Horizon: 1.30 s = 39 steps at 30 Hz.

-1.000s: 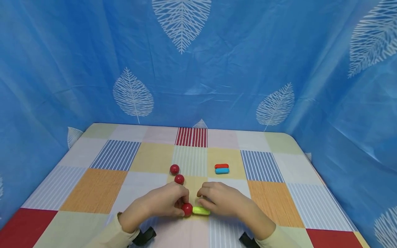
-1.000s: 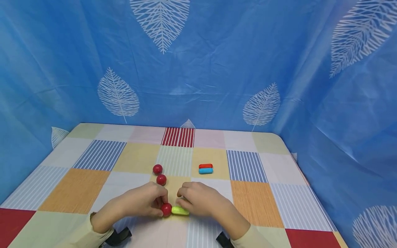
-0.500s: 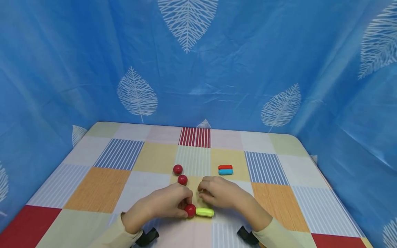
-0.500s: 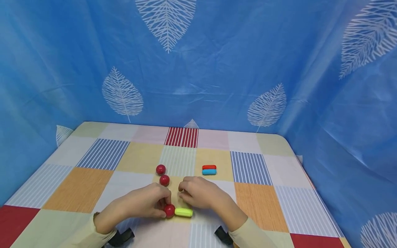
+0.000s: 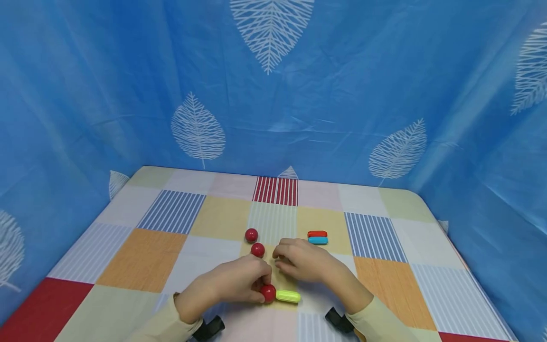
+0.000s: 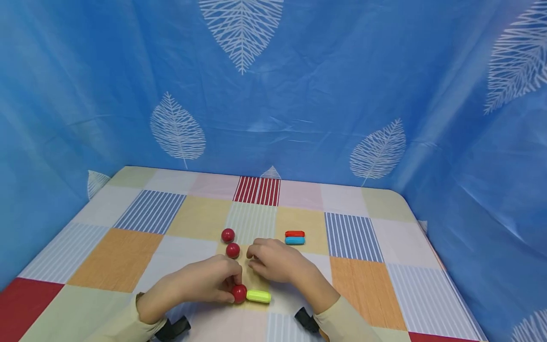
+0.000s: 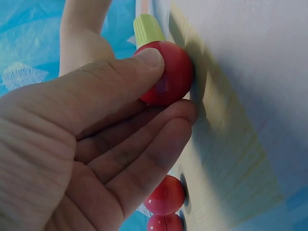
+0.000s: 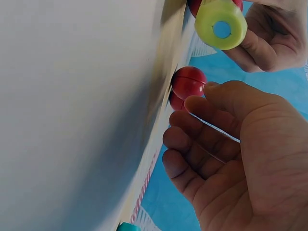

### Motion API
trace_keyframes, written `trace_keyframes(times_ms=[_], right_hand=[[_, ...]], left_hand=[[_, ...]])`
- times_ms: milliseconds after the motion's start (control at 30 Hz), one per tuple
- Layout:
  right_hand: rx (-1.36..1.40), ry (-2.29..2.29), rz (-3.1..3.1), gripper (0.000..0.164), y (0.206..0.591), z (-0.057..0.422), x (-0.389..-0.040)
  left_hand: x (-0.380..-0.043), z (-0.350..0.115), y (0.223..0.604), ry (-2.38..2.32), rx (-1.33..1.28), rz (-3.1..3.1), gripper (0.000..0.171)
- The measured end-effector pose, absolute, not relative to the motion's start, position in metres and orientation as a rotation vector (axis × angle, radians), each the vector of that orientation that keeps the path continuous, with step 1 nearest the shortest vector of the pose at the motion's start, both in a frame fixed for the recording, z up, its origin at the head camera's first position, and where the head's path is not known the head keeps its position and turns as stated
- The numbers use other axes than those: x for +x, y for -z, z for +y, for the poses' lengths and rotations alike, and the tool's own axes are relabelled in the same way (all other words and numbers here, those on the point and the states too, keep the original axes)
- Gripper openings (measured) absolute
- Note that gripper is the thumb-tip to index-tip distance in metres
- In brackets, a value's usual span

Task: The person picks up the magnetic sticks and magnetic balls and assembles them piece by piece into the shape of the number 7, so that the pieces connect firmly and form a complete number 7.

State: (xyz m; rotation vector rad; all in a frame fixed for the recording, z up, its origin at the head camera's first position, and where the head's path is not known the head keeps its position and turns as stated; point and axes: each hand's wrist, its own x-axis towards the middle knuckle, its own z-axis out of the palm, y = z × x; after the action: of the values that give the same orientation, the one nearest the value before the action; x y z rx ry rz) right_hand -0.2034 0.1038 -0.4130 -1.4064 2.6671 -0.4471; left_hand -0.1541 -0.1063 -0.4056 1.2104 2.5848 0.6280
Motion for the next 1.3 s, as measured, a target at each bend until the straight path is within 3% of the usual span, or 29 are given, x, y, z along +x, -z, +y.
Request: trace_keyframes(times_ms=[367,700,1300], right_hand=[[-1.404,0.462,2.686,0.019,0.410,0.097,-0.208],[-1.376,0.386,2.731,0.045,0.411,0.082,-0.213],[-1.408,0.349,2.690,0.028,0.413,0.071,-0.215]], left_hand=[[-0.152,-0.103,0.405,-0.629,1.246,2.590,0.022],[-0.153,-0.101,0.405,-0.620,1.261,2.597,0.022],[-0.154,-0.107,0.407,-0.621,1.230,2.594,0.023]])
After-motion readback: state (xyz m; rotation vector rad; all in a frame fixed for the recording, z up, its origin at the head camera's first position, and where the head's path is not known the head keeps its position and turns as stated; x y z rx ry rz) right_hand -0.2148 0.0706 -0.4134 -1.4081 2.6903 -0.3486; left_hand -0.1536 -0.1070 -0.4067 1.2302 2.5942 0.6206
